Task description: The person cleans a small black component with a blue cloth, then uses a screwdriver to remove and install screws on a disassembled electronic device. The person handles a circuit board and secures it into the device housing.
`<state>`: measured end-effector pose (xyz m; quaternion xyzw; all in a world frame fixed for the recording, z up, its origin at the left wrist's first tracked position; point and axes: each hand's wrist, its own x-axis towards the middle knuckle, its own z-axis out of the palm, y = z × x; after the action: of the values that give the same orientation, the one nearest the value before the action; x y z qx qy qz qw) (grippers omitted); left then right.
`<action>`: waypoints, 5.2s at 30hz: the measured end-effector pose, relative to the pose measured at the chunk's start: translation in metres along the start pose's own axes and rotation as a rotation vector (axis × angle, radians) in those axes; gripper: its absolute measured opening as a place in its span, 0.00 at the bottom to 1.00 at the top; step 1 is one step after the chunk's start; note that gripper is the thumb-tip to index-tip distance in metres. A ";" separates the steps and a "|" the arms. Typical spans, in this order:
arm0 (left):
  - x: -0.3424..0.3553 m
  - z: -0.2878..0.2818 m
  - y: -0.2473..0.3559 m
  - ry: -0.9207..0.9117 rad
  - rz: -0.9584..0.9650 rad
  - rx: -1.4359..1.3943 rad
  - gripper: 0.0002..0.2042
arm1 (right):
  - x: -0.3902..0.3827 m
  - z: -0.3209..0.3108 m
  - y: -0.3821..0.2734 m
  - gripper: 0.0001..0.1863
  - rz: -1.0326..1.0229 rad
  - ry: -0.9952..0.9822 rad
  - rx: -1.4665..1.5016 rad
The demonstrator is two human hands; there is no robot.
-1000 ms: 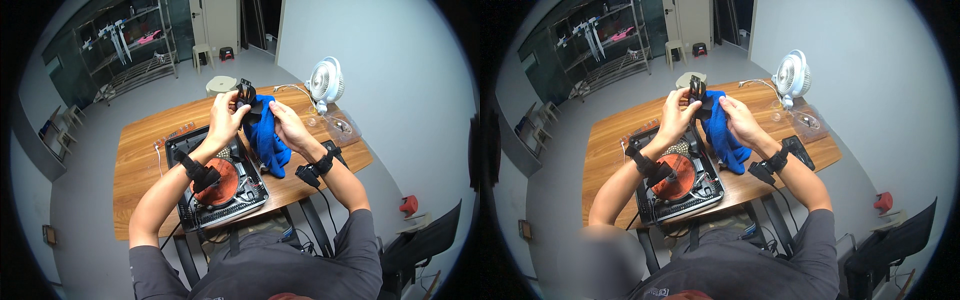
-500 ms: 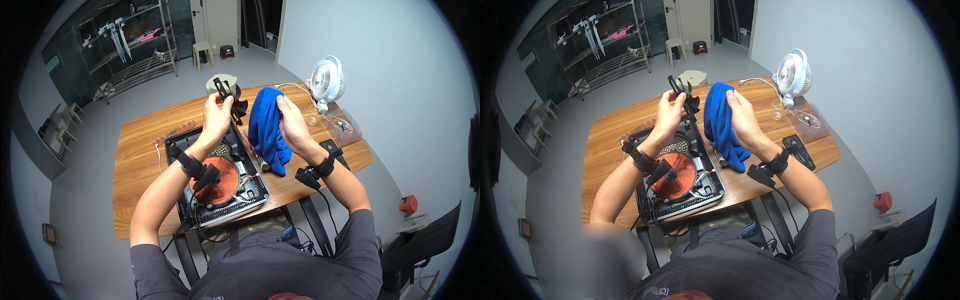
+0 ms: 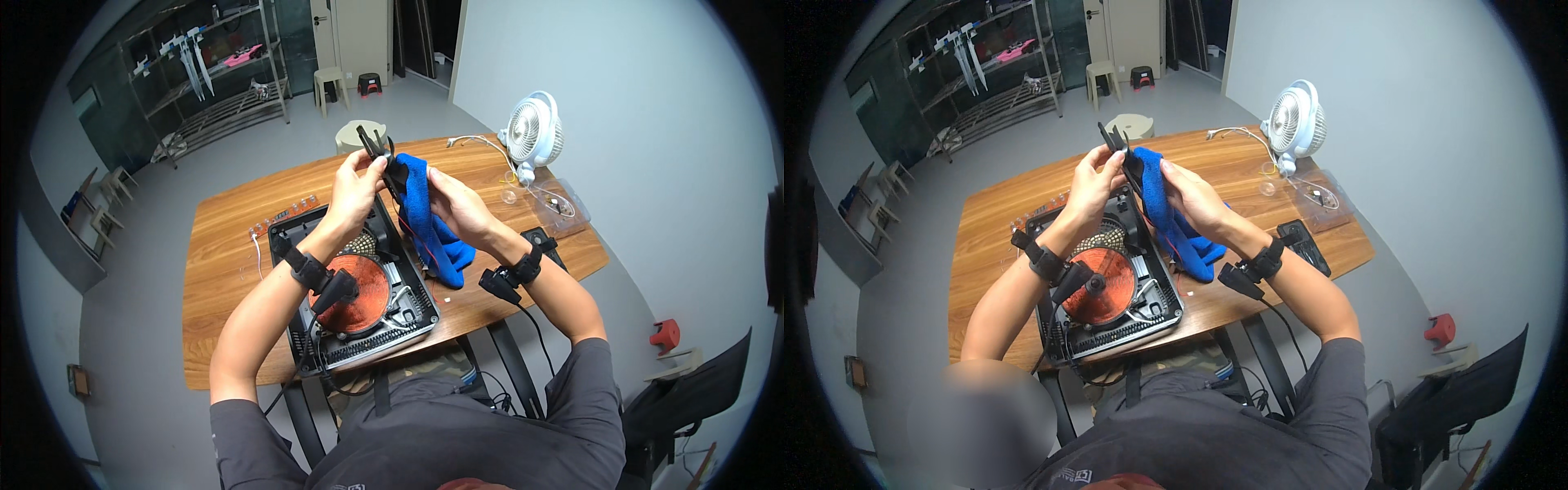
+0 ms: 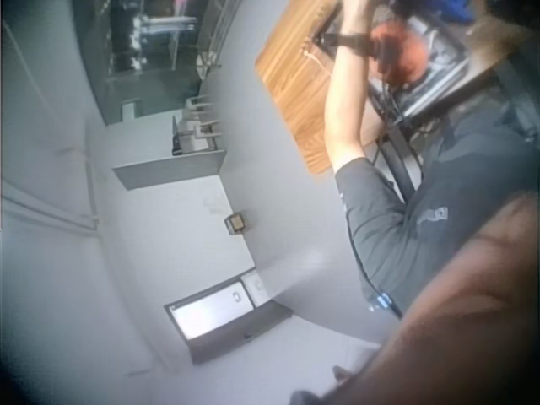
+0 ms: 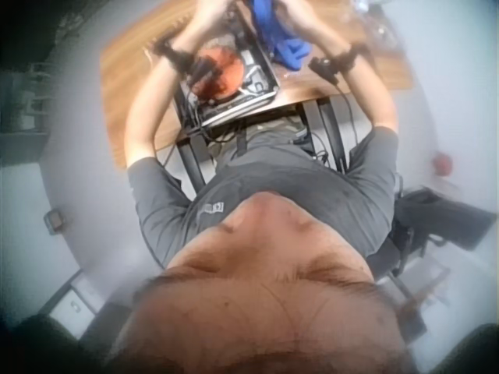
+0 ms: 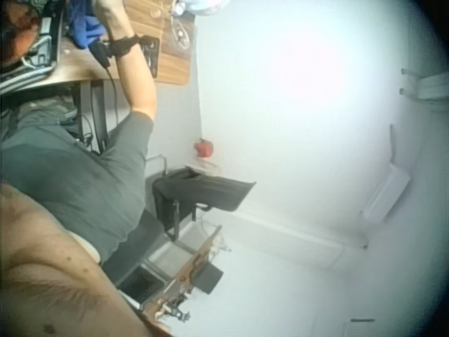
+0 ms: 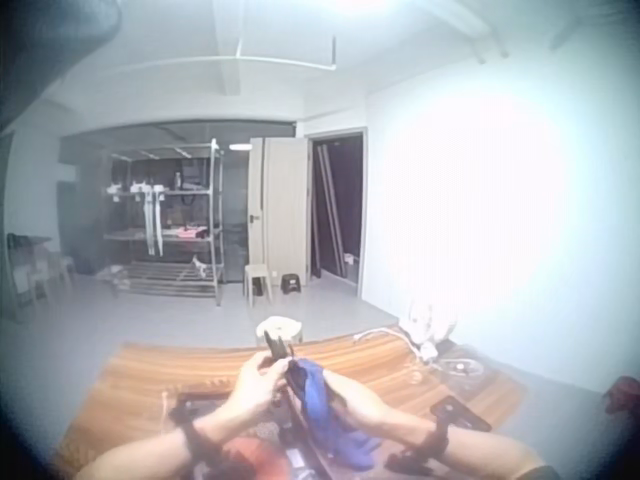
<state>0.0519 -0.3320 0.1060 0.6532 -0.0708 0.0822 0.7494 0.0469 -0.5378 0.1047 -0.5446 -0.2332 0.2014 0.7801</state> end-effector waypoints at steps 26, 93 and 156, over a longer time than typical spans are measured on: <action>-0.021 -0.007 0.004 -0.671 -0.368 -0.142 0.15 | -0.001 -0.063 -0.038 0.25 0.030 -0.234 -0.284; -0.004 -0.002 -0.002 -0.195 -0.020 0.011 0.09 | 0.003 -0.042 -0.006 0.17 0.073 -0.001 -0.327; 0.004 -0.152 0.037 -0.620 -0.148 0.821 0.18 | 0.055 -0.050 0.007 0.25 -0.221 -0.318 -1.581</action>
<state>0.0475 -0.1759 0.1216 0.8903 -0.2049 -0.1471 0.3791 0.1198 -0.5422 0.0909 -0.8731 -0.4668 -0.0258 0.1381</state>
